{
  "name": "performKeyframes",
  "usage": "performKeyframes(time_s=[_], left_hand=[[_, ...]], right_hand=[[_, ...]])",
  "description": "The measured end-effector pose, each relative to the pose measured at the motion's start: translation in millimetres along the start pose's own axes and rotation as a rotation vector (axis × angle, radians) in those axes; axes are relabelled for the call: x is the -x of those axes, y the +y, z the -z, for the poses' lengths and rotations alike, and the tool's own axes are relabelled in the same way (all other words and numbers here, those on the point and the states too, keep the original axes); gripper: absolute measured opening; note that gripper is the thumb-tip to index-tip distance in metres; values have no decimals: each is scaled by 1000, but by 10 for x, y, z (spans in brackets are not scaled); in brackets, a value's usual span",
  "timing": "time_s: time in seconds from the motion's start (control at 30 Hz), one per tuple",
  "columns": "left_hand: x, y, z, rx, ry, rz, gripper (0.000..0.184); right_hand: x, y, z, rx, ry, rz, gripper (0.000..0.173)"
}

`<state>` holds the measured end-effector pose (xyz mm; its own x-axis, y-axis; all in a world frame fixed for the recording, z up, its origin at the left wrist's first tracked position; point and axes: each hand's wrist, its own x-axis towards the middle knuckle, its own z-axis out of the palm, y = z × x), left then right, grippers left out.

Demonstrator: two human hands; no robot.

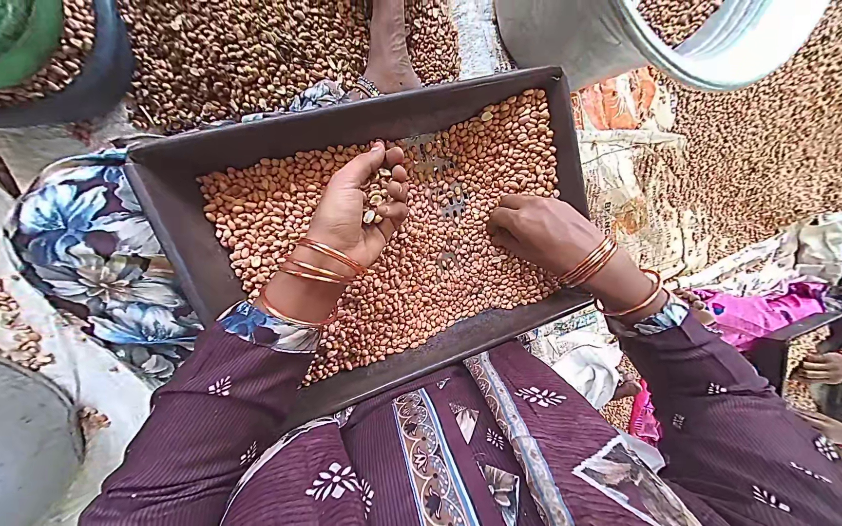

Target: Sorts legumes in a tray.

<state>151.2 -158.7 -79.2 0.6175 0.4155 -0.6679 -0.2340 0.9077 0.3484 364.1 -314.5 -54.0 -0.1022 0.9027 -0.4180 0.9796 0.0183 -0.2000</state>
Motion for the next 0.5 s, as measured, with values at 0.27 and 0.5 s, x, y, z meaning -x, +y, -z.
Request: performKeyframes(time_s=[0.27, 0.5], left_hand=[[-2, 0, 21, 18, -37, 4, 29], [-20, -27, 28, -19, -29, 14, 29]], right_hand=[[152, -209, 64, 156, -40, -43, 12], [25, -60, 20, 13, -64, -27, 10]])
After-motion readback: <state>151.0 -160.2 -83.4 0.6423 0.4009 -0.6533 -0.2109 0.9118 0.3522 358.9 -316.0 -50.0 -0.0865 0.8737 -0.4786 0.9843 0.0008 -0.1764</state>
